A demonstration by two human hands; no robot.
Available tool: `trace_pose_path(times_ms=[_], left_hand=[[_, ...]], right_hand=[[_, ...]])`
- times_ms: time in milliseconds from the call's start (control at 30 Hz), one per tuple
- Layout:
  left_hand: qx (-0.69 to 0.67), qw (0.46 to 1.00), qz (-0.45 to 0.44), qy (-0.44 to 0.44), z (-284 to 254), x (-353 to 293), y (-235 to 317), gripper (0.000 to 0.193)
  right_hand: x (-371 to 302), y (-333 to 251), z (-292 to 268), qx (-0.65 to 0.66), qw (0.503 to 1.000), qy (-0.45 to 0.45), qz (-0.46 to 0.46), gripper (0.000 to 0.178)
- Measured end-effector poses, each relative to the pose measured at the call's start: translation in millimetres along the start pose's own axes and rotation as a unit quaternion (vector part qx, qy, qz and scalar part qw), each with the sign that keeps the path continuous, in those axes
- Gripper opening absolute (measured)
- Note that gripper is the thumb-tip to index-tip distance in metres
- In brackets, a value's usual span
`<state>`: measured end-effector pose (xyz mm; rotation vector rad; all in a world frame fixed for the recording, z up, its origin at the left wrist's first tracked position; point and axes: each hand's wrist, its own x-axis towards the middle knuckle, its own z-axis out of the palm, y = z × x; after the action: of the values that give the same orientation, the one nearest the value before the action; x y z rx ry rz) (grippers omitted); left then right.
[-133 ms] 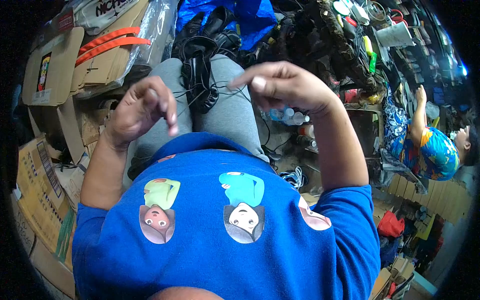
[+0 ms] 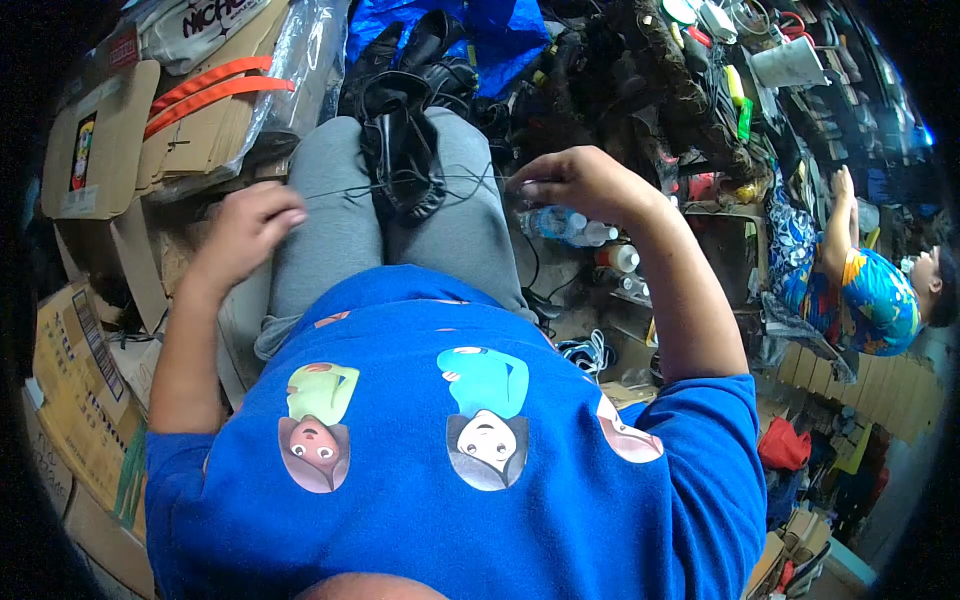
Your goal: Hand stitching pieces of a black shoe together using a needle and thread.
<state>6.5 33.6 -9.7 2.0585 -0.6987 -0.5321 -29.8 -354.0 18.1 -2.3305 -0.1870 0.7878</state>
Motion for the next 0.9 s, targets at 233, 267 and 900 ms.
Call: trace_pose_path(times_ms=[233, 267, 900], left_hand=[[0.411, 0.852, -0.154, 0.284, -118, -108, -38, 0.016], [0.426, 0.814, -0.221, 0.328, -139, -138, -39, 0.017], [0.066, 0.986, 0.15, -0.04, 60, 132, 10, 0.026]], right_hand=[[-82, 182, -52, -0.208, 0.921, 0.218, 0.249, 0.03], [-109, 211, -61, -0.22, 0.911, 0.244, 0.248, 0.03], [71, 5, 29, 0.214, 0.971, 0.074, -0.076, 0.011]])
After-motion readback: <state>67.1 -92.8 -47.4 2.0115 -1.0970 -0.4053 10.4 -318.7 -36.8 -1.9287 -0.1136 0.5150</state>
